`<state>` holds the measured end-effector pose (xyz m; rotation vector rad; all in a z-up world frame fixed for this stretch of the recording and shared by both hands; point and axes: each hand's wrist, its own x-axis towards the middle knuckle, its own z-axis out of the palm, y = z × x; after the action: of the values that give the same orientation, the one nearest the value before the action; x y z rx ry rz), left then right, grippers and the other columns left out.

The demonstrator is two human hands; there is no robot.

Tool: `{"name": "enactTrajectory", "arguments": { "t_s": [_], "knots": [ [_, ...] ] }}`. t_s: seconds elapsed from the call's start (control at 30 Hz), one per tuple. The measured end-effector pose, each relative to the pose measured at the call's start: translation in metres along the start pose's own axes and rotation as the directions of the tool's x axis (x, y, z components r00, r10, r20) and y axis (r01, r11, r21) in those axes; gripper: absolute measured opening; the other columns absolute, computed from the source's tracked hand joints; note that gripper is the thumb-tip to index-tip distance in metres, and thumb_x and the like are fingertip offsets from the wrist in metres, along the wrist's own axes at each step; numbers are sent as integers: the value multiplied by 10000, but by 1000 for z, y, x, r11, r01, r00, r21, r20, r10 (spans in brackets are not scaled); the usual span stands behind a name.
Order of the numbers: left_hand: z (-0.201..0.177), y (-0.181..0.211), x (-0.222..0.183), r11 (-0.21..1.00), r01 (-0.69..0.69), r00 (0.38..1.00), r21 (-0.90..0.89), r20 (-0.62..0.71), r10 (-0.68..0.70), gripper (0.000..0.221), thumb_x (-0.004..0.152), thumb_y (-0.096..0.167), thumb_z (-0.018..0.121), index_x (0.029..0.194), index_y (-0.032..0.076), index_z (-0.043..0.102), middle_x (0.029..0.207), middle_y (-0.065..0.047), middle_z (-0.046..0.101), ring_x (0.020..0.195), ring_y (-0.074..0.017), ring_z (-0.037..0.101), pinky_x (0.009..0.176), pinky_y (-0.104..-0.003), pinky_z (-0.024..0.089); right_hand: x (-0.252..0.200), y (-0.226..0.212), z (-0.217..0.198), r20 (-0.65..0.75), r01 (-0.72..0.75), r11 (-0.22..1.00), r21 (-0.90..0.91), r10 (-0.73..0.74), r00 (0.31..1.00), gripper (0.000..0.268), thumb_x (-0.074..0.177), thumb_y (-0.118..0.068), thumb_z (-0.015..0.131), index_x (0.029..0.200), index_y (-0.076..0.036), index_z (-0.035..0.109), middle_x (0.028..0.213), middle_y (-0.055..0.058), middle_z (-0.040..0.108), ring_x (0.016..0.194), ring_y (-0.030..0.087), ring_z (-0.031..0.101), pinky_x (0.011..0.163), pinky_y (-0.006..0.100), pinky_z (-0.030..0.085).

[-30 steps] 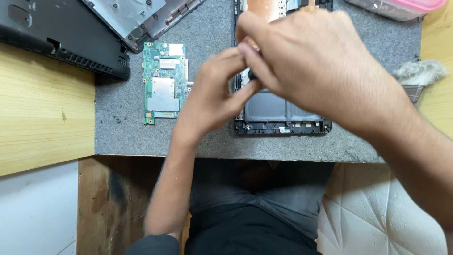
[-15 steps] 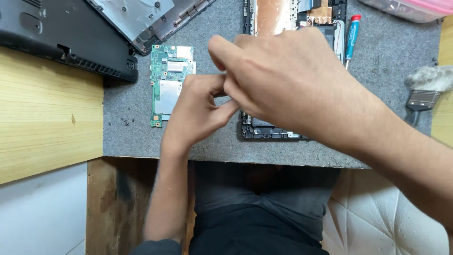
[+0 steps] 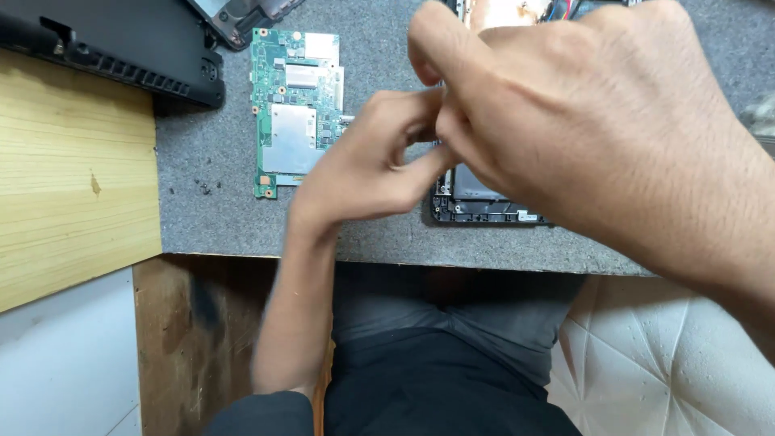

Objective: Disassembling a laptop by removing internal screws with a screwdriver and lifting out the motherboard and battery.

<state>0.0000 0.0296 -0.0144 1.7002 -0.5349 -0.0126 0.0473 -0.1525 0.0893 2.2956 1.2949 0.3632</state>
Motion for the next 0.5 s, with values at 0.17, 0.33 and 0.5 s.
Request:
{"name": "enactTrajectory", "arguments": {
  "t_s": [0.17,0.33,0.5],
  "knots": [
    [-1,-6,2,997,-56,998,57,2,56,215,1006,-15,656,837,48,541,680,-29,439,598,-136,374,554,-319,291,3,8,2,-34,30,986,165,-25,999,142,1213,-412,621,1225,-277,578,957,-129,664,855,131,708,623,329,479],
    [28,-4,-8,919,-57,903,391,-373,214,116,885,20,727,811,72,654,586,-38,442,532,-142,374,526,-333,331,6,10,0,-85,125,977,170,-112,990,181,1086,-369,530,1201,-301,651,931,-117,653,933,155,704,666,332,529],
    [41,5,-1,928,-137,889,347,-371,270,61,917,-49,706,900,8,700,838,-71,759,683,-150,697,627,-269,574,-7,10,-3,8,11,992,-129,-10,1000,417,1362,-447,472,965,-320,503,872,-117,551,808,88,619,598,266,437]
  ]
}}
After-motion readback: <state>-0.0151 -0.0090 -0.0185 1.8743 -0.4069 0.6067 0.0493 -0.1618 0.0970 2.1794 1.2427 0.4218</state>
